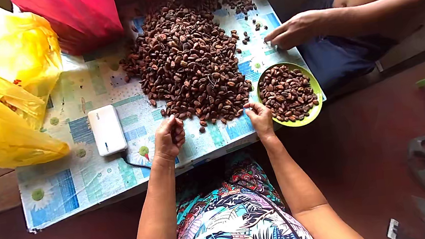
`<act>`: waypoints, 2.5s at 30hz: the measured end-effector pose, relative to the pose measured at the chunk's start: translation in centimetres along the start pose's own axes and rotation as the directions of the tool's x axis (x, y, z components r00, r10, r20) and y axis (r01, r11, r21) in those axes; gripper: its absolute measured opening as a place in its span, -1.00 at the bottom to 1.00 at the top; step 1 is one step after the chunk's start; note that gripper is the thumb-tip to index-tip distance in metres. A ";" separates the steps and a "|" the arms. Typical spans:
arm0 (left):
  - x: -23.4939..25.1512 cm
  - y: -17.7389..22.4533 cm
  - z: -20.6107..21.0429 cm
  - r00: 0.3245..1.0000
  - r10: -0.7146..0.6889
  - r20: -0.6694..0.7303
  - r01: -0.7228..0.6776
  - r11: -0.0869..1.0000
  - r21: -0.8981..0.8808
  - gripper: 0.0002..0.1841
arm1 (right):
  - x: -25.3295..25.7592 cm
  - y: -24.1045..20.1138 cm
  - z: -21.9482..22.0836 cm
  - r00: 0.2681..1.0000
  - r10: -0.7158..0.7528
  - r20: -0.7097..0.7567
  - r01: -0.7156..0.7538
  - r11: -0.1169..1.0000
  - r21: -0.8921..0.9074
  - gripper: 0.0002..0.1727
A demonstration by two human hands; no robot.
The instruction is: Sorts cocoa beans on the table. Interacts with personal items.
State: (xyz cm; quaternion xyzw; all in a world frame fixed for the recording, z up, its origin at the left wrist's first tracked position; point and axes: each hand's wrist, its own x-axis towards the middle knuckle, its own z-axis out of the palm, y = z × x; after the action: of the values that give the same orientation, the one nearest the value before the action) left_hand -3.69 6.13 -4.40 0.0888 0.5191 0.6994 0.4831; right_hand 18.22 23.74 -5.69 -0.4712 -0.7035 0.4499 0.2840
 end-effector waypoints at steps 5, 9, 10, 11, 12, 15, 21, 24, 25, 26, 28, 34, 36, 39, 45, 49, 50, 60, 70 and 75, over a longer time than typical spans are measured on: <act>-1.0 -2.0 0.5 0.922 0.337 0.192 -0.337 0.448 0.828 -0.74 | -1.5 -1.4 0.5 0.981 -0.147 0.129 0.191 0.863 -0.468 -0.72; -1.0 -2.9 2.1 0.904 0.301 0.305 -0.330 0.035 0.943 -0.71 | -1.7 -2.2 0.5 0.979 -0.099 0.176 0.182 0.809 -0.559 -0.75; -0.9 -3.1 2.4 0.899 0.309 0.311 -0.326 -0.004 0.945 -0.72 | -1.5 -2.0 0.5 0.979 -0.096 0.182 0.183 0.809 -0.559 -0.75; -0.8 -3.2 2.5 0.898 0.315 0.308 -0.319 -0.019 0.948 -0.74 | -1.2 -1.7 0.4 0.979 -0.097 0.180 0.181 0.821 -0.541 -0.75; -0.8 -3.3 2.5 0.898 0.320 0.302 -0.312 -0.022 0.950 -0.77 | -0.7 -1.2 0.4 0.981 -0.105 0.162 0.172 0.856 -0.488 -0.74; -0.6 -3.7 2.2 0.873 0.369 0.318 -0.335 -0.019 0.942 -0.81 | 0.1 0.0 0.2 0.996 -0.046 0.079 0.041 0.997 0.073 -0.83; -0.7 -3.0 2.0 0.928 0.281 0.244 -0.274 0.072 0.959 -0.74 | -0.1 -0.1 -1.3 0.837 0.100 0.537 -0.547 0.131 0.827 -0.47; -0.5 -2.6 1.8 0.944 0.253 0.211 -0.250 0.135 0.959 -0.73 | -0.2 -0.6 -1.5 0.868 0.248 0.430 -0.495 0.374 0.784 -0.47; -0.5 -2.6 1.7 0.946 0.252 0.206 -0.249 0.154 0.956 -0.72 | -0.2 -0.7 -1.5 0.886 0.263 0.381 -0.463 0.507 0.727 -0.54; -0.4 -2.6 1.5 0.944 0.260 0.202 -0.252 0.174 0.952 -0.70 | -0.2 -0.8 -1.3 0.913 0.266 0.308 -0.405 0.661 0.632 -0.62; -0.1 -2.9 1.0 0.932 0.301 0.200 -0.275 0.231 0.933 -0.69 | -0.3 -0.4 -0.8 0.982 0.144 0.125 -0.170 0.958 0.231 -0.78; 0.1 -2.8 1.4 0.927 0.299 0.226 -0.291 0.193 0.937 -0.70 | -0.9 -2.1 0.4 0.982 0.049 0.180 0.049 0.863 -0.503 -0.59; -0.2 -2.9 2.2 0.909 0.312 0.275 -0.321 0.106 0.941 -0.70 | -0.9 -2.9 0.6 0.974 0.107 0.200 0.027 0.822 -0.568 -0.57; -0.1 -3.1 2.8 0.906 0.282 0.316 -0.337 0.028 0.941 -0.70 | -0.8 -2.9 0.7 0.971 0.092 0.221 0.058 0.806 -0.589 -0.65; 0.2 -2.5 3.4 0.932 0.184 0.312 -0.325 0.047 0.945 -0.64 | -0.5 -1.1 0.0 0.974 0.001 0.229 0.087 0.923 -0.376 -0.71; 0.2 -3.1 4.0 0.931 0.188 0.312 -0.324 0.040 0.945 -0.69 | -0.7 -0.4 -0.2 0.904 0.097 0.417 -0.382 0.621 0.684 -0.74; 0.2 -3.3 4.3 0.935 0.188 0.302 -0.313 0.031 0.949 -0.70 | -0.6 -0.1 -0.3 0.849 0.046 0.526 -0.503 0.374 0.780 -0.67; 0.3 -3.7 4.4 0.917 0.202 0.343 -0.367 0.094 0.926 -0.68 | -1.2 -1.2 1.7 0.975 -0.059 0.215 0.060 0.998 -0.002 -0.82; -0.2 -3.6 3.4 0.932 0.318 0.175 -0.343 0.616 0.709 -0.79 | -2.5 -0.9 4.1 0.887 -0.384 0.258 0.462 0.726 -0.509 -0.78; -1.2 0.2 -1.6 0.980 0.122 0.156 -0.069 0.950 -0.304 -0.57 | -1.9 -1.5 4.0 0.894 -0.284 0.348 0.438 0.720 -0.538 -0.75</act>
State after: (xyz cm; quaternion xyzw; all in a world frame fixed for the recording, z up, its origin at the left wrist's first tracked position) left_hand -4.22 4.21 -4.53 0.1008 0.3593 0.7817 0.4997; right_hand 15.06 20.27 -6.06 -0.3310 -0.9171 0.1909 0.1140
